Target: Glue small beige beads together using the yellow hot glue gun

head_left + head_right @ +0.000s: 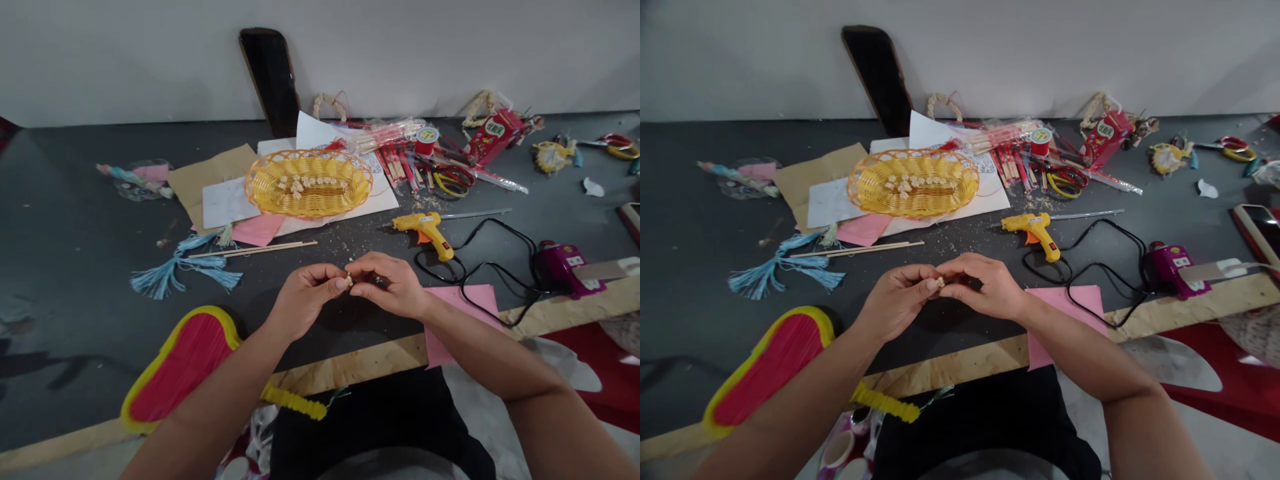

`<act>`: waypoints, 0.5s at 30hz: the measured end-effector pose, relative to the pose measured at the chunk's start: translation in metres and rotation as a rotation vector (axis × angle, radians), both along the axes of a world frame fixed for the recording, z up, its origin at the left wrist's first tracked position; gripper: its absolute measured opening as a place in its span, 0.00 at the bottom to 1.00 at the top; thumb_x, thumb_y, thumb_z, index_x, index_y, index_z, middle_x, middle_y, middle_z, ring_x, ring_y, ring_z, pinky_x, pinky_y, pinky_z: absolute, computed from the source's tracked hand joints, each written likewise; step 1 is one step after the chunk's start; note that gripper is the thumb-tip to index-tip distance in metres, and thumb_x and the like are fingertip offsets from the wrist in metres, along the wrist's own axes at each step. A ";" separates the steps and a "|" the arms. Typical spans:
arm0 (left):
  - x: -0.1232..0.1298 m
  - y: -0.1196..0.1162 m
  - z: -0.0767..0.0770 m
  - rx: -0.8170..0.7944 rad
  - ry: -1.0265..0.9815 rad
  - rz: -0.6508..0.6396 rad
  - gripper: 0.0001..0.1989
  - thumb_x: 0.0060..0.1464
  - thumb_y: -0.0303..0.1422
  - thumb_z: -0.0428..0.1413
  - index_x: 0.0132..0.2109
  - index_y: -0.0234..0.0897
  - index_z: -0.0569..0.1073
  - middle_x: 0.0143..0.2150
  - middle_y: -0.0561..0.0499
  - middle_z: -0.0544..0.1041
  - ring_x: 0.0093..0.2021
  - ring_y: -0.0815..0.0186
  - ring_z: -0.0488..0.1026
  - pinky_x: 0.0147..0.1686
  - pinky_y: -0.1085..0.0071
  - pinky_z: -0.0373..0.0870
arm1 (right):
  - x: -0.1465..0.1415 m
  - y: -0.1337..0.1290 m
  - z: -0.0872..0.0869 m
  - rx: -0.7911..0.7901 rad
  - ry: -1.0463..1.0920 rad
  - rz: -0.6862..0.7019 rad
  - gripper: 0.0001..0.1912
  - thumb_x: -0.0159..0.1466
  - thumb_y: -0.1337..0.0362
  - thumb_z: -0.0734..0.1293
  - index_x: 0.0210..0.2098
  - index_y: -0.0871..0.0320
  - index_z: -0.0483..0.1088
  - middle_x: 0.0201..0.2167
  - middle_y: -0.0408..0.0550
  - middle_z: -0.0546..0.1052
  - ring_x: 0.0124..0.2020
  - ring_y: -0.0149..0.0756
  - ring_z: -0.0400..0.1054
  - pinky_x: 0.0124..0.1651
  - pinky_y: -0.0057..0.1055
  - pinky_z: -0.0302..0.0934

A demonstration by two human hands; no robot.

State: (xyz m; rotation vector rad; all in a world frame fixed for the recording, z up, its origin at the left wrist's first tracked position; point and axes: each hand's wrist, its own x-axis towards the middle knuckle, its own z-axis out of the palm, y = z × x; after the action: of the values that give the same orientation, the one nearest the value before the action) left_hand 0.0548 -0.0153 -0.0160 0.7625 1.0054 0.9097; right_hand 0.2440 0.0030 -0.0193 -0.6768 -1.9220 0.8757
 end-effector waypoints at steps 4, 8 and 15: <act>0.000 0.000 0.000 -0.008 0.020 -0.005 0.16 0.37 0.42 0.72 0.26 0.34 0.80 0.24 0.53 0.74 0.27 0.72 0.65 0.30 0.74 0.61 | -0.001 0.001 0.000 0.065 0.009 -0.007 0.08 0.65 0.66 0.70 0.44 0.57 0.74 0.36 0.48 0.81 0.39 0.32 0.75 0.42 0.29 0.70; -0.003 0.005 0.002 -0.001 -0.007 0.064 0.19 0.37 0.44 0.72 0.31 0.34 0.81 0.25 0.51 0.76 0.26 0.71 0.66 0.28 0.73 0.61 | 0.000 0.002 0.000 0.069 -0.007 -0.031 0.07 0.66 0.66 0.69 0.43 0.57 0.75 0.34 0.48 0.80 0.37 0.32 0.74 0.41 0.29 0.70; -0.019 0.021 0.018 0.156 -0.102 0.312 0.16 0.34 0.36 0.74 0.26 0.35 0.75 0.27 0.53 0.72 0.24 0.74 0.62 0.25 0.74 0.61 | 0.008 0.007 -0.001 -0.091 0.011 -0.243 0.06 0.65 0.63 0.69 0.41 0.57 0.75 0.34 0.48 0.79 0.33 0.31 0.72 0.35 0.28 0.68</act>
State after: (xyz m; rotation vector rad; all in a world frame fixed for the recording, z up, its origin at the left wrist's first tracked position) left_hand 0.0353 0.0055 0.0018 0.6922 0.9866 1.2960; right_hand 0.2524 0.0097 -0.0206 -0.9357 -1.7534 0.8137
